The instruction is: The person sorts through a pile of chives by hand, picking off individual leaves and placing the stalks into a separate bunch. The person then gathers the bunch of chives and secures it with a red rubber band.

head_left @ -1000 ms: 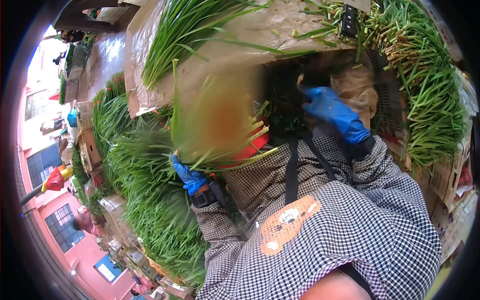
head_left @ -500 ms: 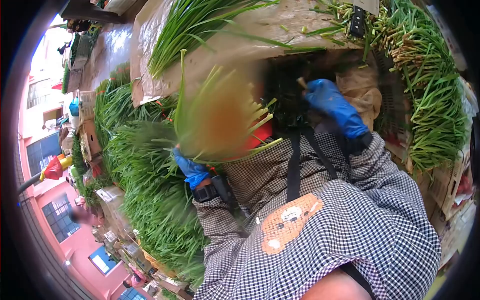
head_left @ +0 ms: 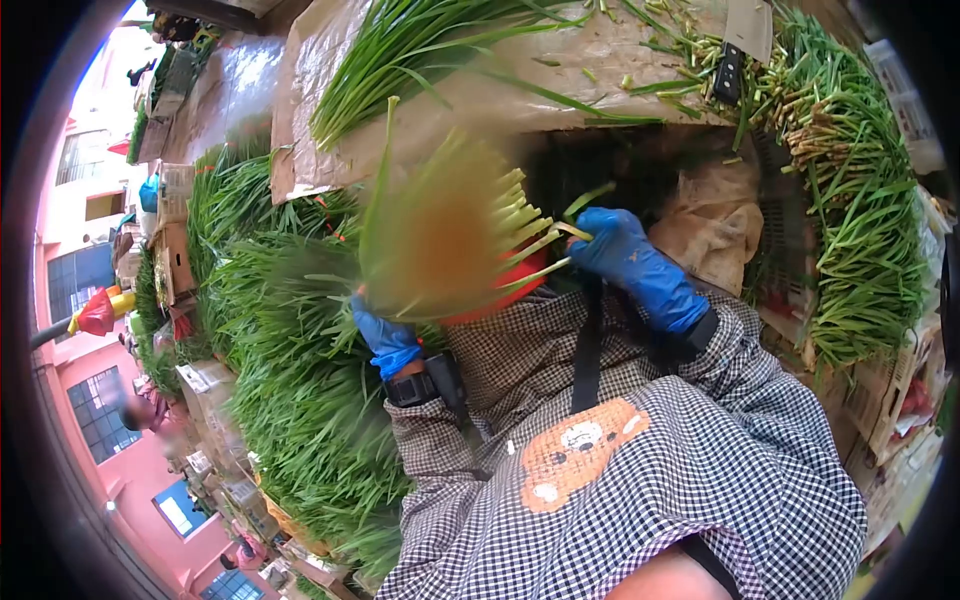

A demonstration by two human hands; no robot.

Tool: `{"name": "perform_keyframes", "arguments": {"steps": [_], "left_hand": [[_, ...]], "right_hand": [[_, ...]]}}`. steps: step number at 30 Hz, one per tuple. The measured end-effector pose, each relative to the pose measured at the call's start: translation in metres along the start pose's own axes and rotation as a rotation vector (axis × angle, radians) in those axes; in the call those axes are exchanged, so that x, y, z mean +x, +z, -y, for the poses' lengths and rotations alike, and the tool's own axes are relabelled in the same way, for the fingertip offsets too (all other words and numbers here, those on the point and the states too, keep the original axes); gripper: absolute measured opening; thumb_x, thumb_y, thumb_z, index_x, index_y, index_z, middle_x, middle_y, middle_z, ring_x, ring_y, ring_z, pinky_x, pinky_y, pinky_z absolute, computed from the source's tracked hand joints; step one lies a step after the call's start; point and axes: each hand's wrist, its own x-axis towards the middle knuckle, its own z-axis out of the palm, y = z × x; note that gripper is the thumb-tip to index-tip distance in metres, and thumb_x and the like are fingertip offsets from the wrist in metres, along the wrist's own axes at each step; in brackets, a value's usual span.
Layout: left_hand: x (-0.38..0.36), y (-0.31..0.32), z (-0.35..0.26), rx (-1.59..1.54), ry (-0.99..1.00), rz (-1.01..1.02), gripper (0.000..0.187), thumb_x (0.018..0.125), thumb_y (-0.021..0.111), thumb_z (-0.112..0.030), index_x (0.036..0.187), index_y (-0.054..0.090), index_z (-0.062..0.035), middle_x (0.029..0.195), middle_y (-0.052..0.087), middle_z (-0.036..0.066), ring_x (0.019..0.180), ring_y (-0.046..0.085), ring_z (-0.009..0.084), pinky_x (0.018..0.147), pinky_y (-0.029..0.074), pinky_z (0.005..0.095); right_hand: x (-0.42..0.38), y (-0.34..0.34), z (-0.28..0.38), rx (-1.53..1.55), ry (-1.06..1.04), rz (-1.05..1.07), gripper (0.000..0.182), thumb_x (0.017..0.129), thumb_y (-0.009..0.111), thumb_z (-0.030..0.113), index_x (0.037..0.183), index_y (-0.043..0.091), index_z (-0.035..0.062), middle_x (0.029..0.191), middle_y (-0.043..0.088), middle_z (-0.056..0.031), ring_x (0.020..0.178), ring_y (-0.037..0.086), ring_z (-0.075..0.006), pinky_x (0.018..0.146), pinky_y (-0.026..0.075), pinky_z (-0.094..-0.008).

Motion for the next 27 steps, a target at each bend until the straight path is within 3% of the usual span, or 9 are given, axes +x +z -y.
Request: {"name": "perform_keyframes", "arguments": {"steps": [2,5,8,10,14,16,19,23,27], "left_hand": [[0.001,0.002,0.001,0.016,0.035,-0.038,0.033,0.089,0.045,-0.021,0.11,0.054,0.0024,0.109,0.06,0.017,0.099,0.058,0.0264,0.088,0.048,0.0385],[-0.002,0.007,0.001,-0.054,0.039,0.002,0.039,0.086,0.049,-0.028,0.111,0.056,0.0009,0.112,0.059,0.018,0.097,0.06,0.0332,0.087,0.049,0.0474],[-0.002,0.006,0.002,-0.027,0.023,-0.044,0.037,0.086,0.049,-0.027,0.11,0.057,0.0007,0.111,0.06,0.018,0.096,0.06,0.0323,0.087,0.049,0.0459],[-0.004,0.008,0.004,-0.06,0.044,-0.057,0.037,0.086,0.05,-0.027,0.11,0.057,0.0006,0.111,0.06,0.017,0.096,0.06,0.0319,0.088,0.049,0.0456],[-0.021,0.017,0.005,-0.102,0.011,-0.075,0.037,0.086,0.053,-0.027,0.111,0.057,0.0001,0.111,0.061,0.015,0.096,0.06,0.0309,0.088,0.049,0.0448],[-0.043,0.038,0.007,-0.09,0.023,-0.058,0.039,0.086,0.054,-0.028,0.114,0.056,-0.0007,0.112,0.061,0.015,0.096,0.06,0.0307,0.088,0.049,0.0445],[-0.071,0.044,0.001,0.002,-0.081,-0.035,0.048,0.086,0.055,-0.031,0.127,0.047,-0.0061,0.126,0.052,0.014,0.112,0.051,0.0316,0.098,0.041,0.0472],[-0.079,0.058,-0.016,-0.107,-0.056,-0.028,0.044,0.088,0.053,-0.03,0.121,0.051,-0.0019,0.117,0.058,0.016,0.101,0.058,0.0314,0.09,0.048,0.0459],[-0.03,0.026,0.009,-0.082,0.103,-0.091,0.04,0.088,0.053,-0.027,0.115,0.054,0.0016,0.114,0.059,0.017,0.099,0.06,0.0305,0.09,0.048,0.0433]], "right_hand": [[-0.002,-0.01,-0.02,0.044,0.016,-0.181,0.019,0.067,0.063,0.018,0.081,0.065,0.0044,0.073,0.062,-0.0172,0.067,0.062,-0.0335,0.062,0.051,-0.0398],[0.003,-0.059,-0.033,-0.116,0.403,0.042,0.029,0.068,0.068,0.024,0.084,0.065,-0.0002,0.078,0.063,-0.0205,0.073,0.063,-0.0351,0.067,0.05,-0.0405],[-0.004,-0.076,-0.017,-0.373,0.344,0.397,0.039,0.072,0.068,0.032,0.089,0.064,-0.002,0.085,0.063,-0.0227,0.081,0.062,-0.038,0.071,0.05,-0.0415],[-0.009,-0.075,-0.004,-0.348,0.282,0.35,0.052,0.074,0.069,0.04,0.103,0.062,-0.0028,0.096,0.061,-0.0262,0.091,0.061,-0.0378,0.078,0.049,-0.0403],[0.014,-0.059,0.024,0.198,0.245,0.203,0.062,0.075,0.072,0.039,0.121,0.054,0.0005,0.108,0.06,-0.0245,0.1,0.061,-0.0324,0.085,0.047,-0.0358],[0.029,-0.033,0.039,0.609,0.002,0.033,0.051,0.075,0.074,0.028,0.116,0.058,0.0023,0.103,0.065,-0.0187,0.094,0.064,-0.0268,0.081,0.048,-0.0341],[0.041,-0.026,0.07,0.579,0.042,0.139,0.033,0.076,0.073,0.017,0.103,0.063,0.0023,0.09,0.068,-0.0117,0.078,0.065,-0.0155,0.069,0.05,-0.0285],[0.024,-0.01,0.073,0.427,-0.255,0.016,0.017,0.077,0.066,0.011,0.093,0.064,0.0044,0.077,0.067,-0.012,0.063,0.064,-0.0232,0.06,0.051,-0.0303],[-0.001,-0.001,0.028,0.013,-0.06,0.167,0.01,0.079,0.063,0.009,0.088,0.063,0.0049,0.073,0.066,-0.0097,0.06,0.062,-0.0212,0.058,0.05,-0.0307]]}}
